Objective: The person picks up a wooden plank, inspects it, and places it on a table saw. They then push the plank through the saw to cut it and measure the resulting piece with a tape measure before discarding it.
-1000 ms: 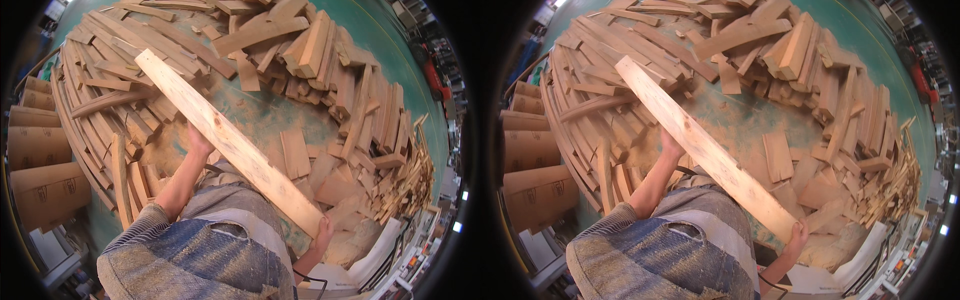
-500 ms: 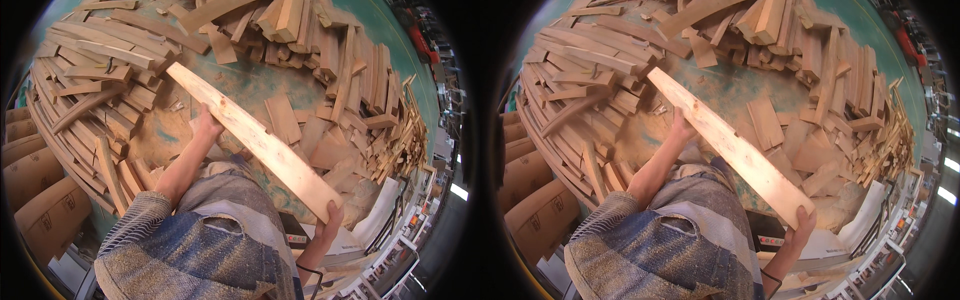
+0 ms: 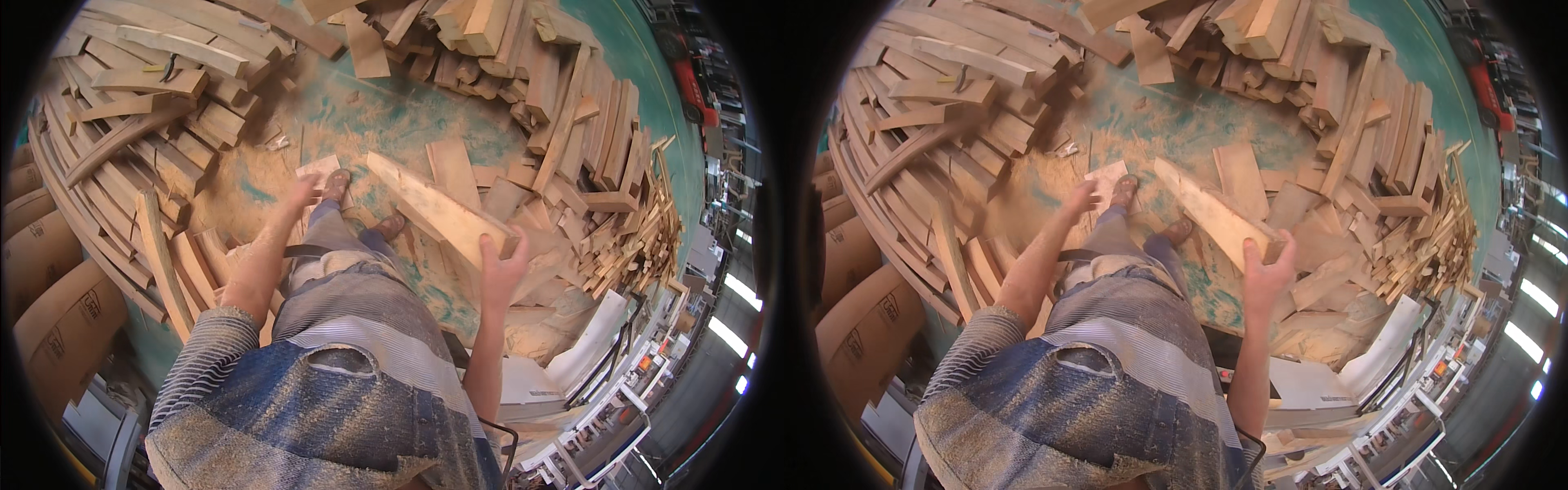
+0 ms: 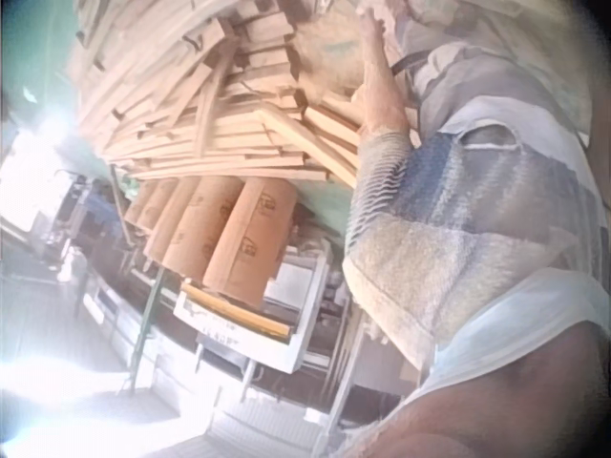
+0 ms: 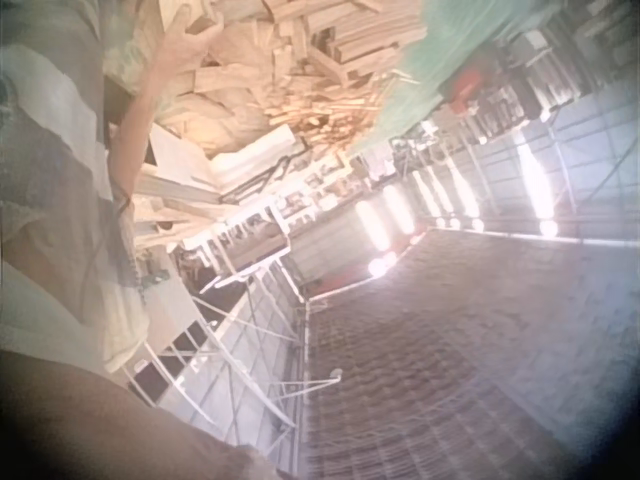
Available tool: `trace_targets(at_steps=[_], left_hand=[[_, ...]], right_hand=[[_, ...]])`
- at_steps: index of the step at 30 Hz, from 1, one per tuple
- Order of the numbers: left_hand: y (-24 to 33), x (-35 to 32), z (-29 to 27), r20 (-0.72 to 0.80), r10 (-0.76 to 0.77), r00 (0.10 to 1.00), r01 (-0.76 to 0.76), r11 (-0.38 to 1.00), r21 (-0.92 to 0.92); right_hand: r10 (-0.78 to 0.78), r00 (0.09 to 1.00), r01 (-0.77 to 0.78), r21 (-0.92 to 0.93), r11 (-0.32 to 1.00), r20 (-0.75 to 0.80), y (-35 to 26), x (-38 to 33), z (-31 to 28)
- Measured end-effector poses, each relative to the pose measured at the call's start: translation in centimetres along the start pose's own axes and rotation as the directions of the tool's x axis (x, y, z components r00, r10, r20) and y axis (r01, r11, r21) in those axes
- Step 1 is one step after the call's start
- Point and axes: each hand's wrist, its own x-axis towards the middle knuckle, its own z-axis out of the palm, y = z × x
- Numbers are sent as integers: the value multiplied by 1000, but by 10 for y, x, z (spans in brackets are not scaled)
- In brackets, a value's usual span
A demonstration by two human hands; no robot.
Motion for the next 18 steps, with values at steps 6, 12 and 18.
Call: trace_targets(at_steps=[6,12,18], left_hand=[[-90,13,-146,-341,94,935,56,911,408],[-144,-6,-177,-13,321,947,-219,675,705],[-113,-33,-95,328,471,819,-531,404,745]], right_hand=[[33,999,-33,16,999,-10,29,15,-13],[46,998,-46,0,999,-49,25,10,-10],[43,999,-42,-53,998,16,5,-8,-6]])
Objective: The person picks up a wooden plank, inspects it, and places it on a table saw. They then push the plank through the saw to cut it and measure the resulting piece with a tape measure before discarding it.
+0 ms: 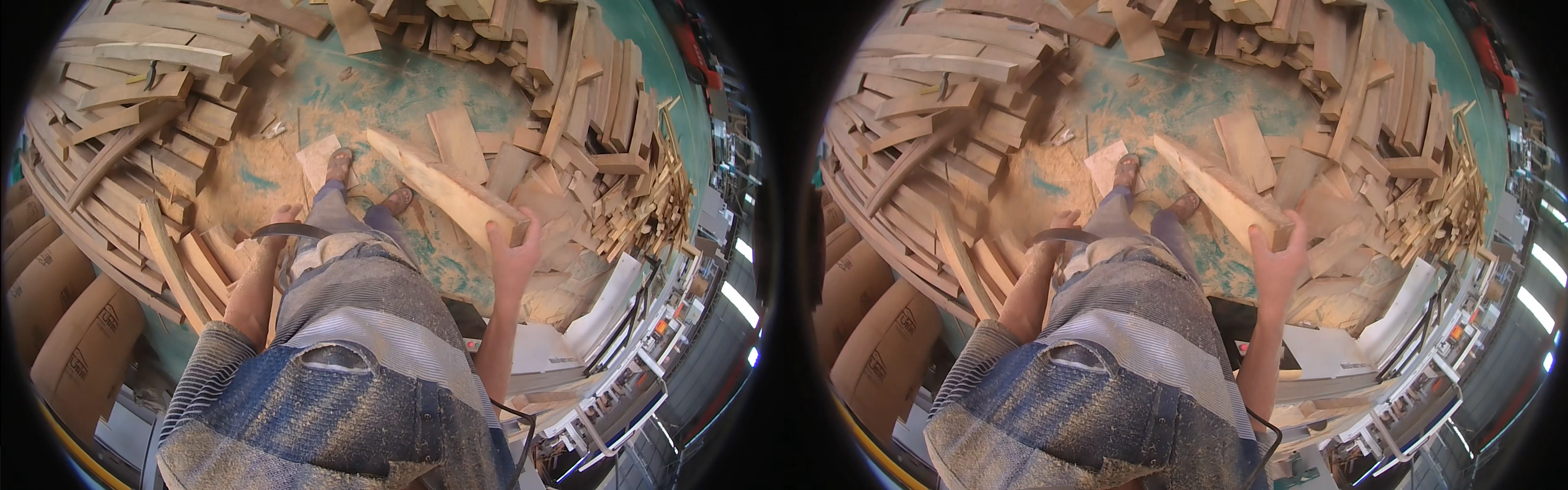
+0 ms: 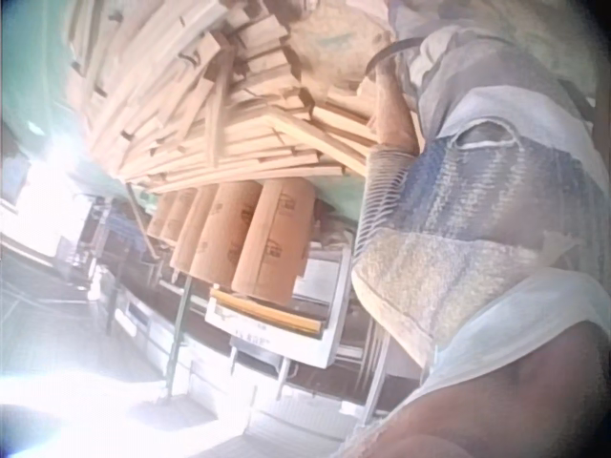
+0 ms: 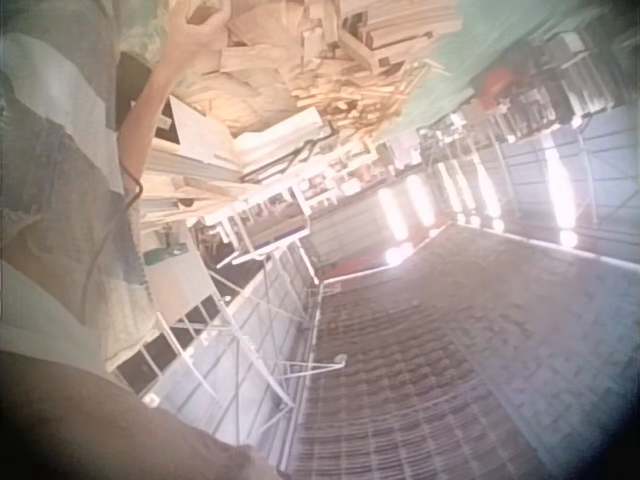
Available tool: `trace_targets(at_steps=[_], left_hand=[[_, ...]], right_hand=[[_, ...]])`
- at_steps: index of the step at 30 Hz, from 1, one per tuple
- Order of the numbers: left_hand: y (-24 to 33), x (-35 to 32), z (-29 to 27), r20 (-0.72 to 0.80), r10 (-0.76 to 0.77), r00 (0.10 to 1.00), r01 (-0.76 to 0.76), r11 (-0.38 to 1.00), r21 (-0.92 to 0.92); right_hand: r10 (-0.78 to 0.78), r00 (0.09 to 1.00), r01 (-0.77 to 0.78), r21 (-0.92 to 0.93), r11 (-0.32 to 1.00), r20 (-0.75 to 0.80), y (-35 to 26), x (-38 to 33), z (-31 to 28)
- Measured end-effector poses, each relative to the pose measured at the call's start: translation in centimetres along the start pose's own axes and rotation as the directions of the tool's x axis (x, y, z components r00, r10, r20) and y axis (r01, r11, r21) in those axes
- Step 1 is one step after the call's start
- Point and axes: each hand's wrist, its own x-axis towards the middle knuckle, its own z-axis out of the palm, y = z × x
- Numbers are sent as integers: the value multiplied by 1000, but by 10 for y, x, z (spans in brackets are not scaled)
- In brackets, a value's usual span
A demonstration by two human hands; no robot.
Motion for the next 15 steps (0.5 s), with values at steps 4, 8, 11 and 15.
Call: trace_targets(at_steps=[4,8,11,15], left_hand=[[0,17,11,111,-23,994,52,962,-267],[-10,7,-9,198,45,979,-69,990,119],[-36,-8,-21,317,-248,915,246,968,46],[-65,-47,-32,375,-555,742,619,782,-69]], right_hand=[[-28,986,35,-45,998,162,-2,-25,-4],[-430,829,466,-16,885,357,29,-36,-15],[-530,677,624,-15,781,510,31,-35,-35],[-487,600,689,-100,718,635,39,-39,-55]])
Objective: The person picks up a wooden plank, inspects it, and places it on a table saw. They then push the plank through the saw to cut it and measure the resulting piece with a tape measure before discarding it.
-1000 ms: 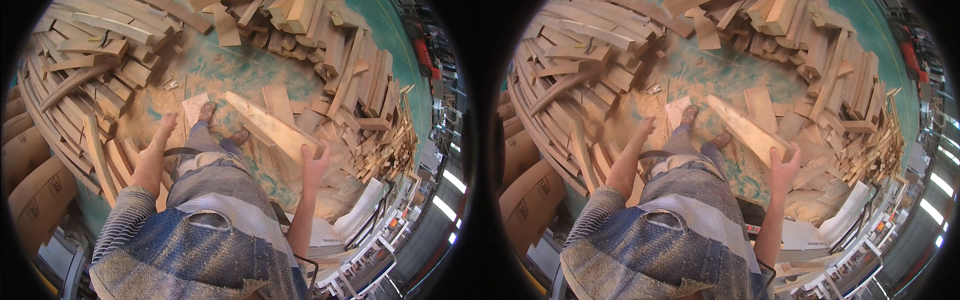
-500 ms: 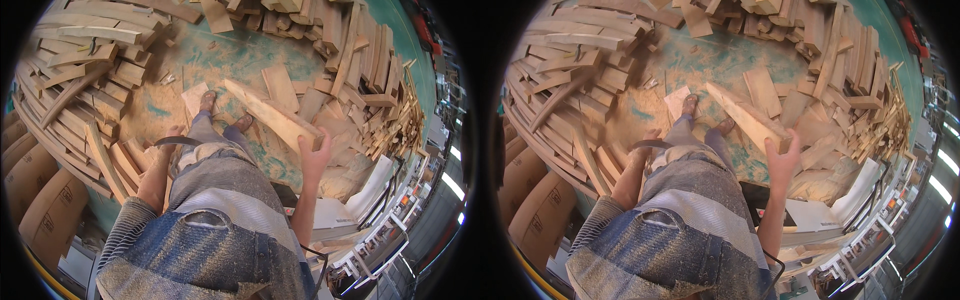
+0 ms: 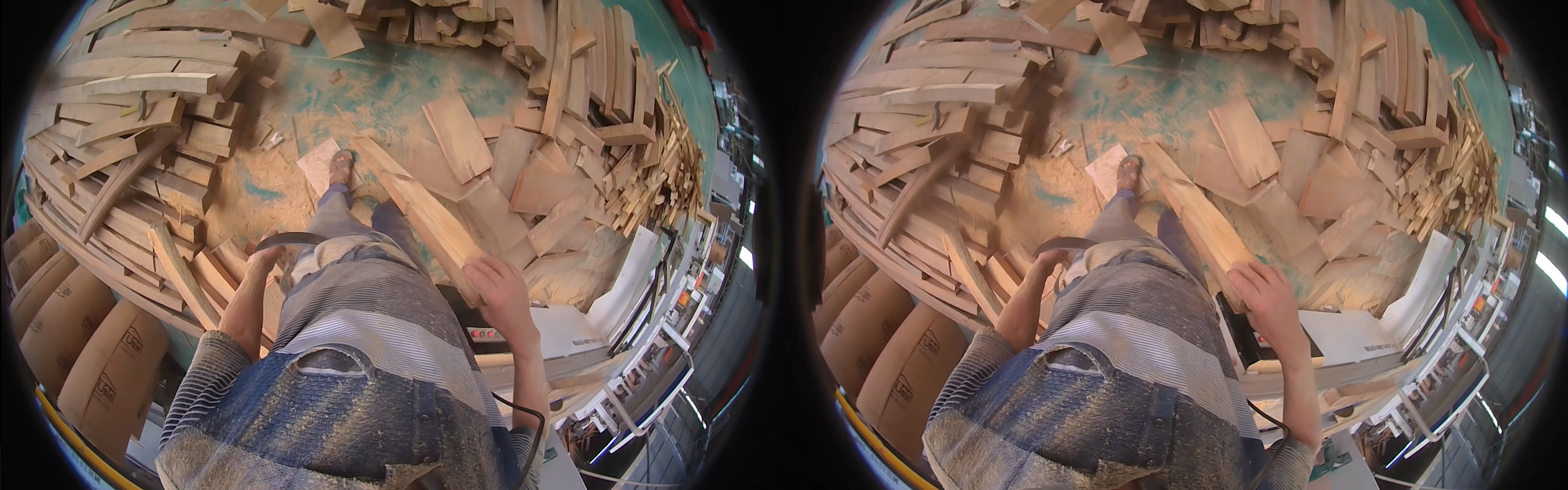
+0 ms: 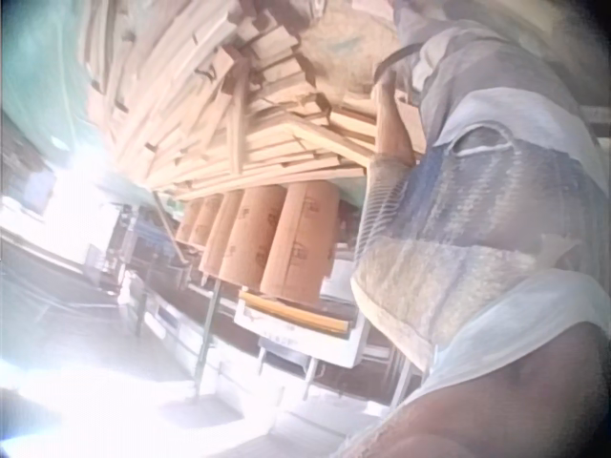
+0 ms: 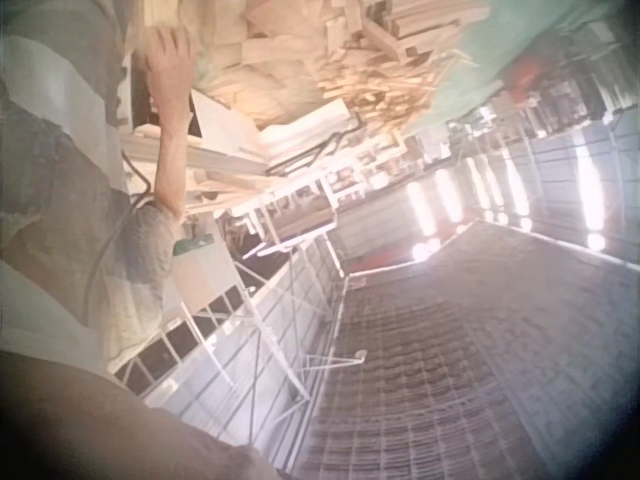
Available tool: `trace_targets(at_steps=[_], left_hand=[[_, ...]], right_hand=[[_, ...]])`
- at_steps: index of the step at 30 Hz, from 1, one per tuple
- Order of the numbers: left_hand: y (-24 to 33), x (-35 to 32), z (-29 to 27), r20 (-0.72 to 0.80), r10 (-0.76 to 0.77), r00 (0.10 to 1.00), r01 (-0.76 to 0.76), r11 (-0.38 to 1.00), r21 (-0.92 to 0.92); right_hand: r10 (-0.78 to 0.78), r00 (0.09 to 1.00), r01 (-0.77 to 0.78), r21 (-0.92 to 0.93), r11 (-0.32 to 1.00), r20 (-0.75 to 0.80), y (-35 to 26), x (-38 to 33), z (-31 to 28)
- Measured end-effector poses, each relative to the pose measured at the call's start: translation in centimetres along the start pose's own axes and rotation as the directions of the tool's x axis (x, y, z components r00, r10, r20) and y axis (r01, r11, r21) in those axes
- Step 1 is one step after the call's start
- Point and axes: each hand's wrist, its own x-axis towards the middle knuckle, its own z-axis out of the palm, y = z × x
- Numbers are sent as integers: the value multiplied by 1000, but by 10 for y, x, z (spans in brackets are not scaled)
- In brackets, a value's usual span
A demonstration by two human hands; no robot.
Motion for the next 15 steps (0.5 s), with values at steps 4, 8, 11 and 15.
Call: trace_targets(at_steps=[4,8,11,15], left_hand=[[9,-24,6,-21,-36,999,38,997,61],[-22,-4,12,42,87,995,-94,970,222],[0,-16,30,-42,25,999,-31,985,-168],[50,-42,21,74,171,982,-187,906,380]], right_hand=[[-42,997,49,-112,993,67,9,-15,0],[-107,991,119,-156,981,86,17,-34,7],[-128,987,141,-147,979,93,25,-44,16],[-139,984,155,-153,976,111,26,-50,20]])
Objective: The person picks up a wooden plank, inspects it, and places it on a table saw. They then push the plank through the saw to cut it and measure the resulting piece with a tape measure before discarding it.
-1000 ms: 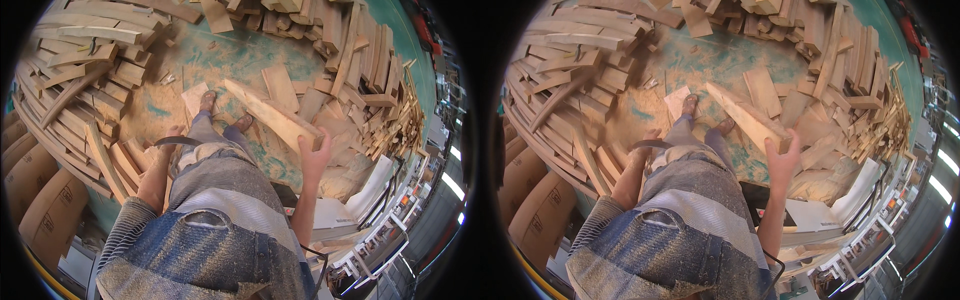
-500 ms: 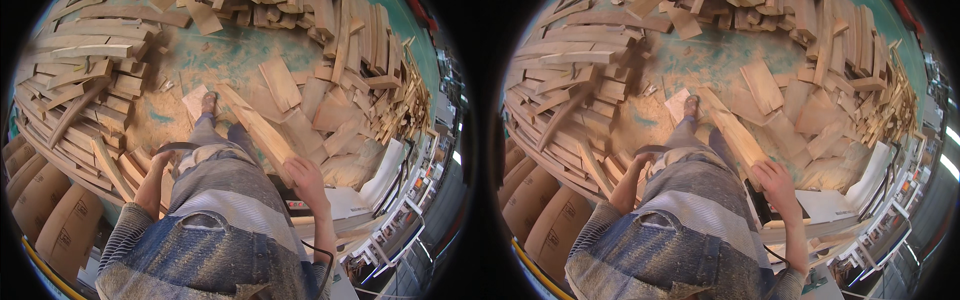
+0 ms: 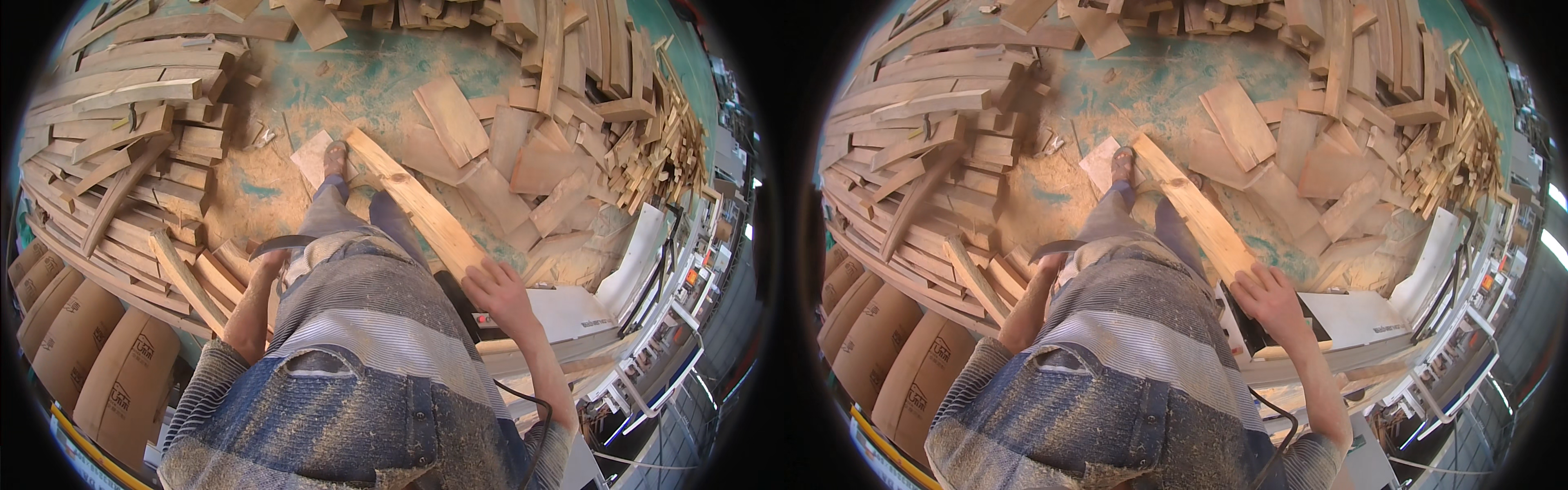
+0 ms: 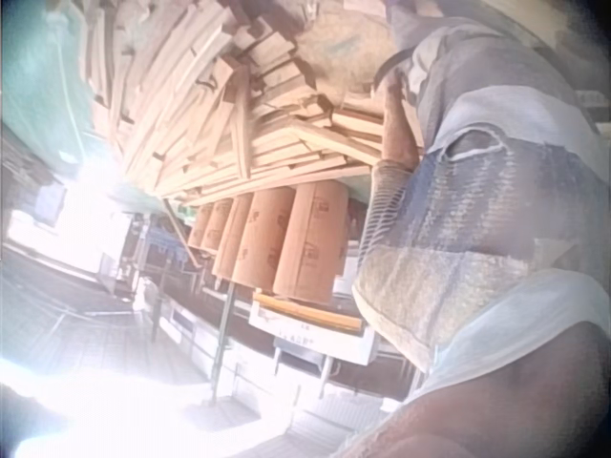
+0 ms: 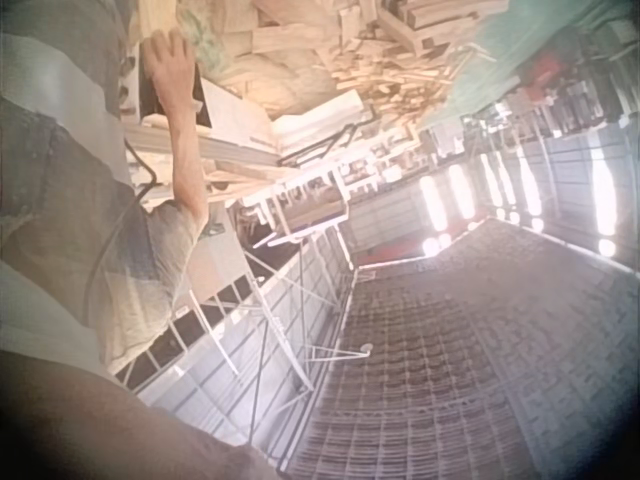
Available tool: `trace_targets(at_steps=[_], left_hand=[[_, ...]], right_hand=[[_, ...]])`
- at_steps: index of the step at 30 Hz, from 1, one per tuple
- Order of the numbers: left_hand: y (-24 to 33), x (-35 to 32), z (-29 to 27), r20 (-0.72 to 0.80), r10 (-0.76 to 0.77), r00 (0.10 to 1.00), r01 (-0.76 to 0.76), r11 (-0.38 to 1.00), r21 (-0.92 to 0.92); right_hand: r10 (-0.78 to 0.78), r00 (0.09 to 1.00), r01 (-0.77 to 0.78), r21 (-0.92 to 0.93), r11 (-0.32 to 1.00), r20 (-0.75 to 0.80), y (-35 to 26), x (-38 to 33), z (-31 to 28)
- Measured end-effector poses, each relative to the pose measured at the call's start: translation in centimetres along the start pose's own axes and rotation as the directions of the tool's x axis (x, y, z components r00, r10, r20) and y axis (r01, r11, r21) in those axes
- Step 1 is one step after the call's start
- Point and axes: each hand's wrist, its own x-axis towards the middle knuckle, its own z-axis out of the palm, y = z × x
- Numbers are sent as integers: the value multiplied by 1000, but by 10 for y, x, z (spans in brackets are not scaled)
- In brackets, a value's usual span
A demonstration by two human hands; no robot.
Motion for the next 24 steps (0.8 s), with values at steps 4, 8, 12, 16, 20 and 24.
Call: trace_targets(at_steps=[4,8,12,16,20,24], left_hand=[[39,-21,-15,-6,-58,998,58,998,-40],[35,-22,-9,-11,-58,998,57,995,-77],[20,-13,1,11,-14,1000,15,1000,-23],[16,-8,3,20,19,1000,-19,1000,1],[32,-10,-4,21,3,1000,-3,1000,-26],[16,3,5,5,-60,998,59,997,58]], right_hand=[[8,1000,-8,6,1000,-7,-2,-3,2],[19,1000,-19,11,1000,-20,-5,-4,5],[29,999,-29,1,1000,-23,-8,-4,3],[37,998,-37,11,999,-44,-13,-1,-1],[74,997,-72,47,996,-23,-19,-3,6],[64,998,-64,8,998,-22,-25,-3,8]])
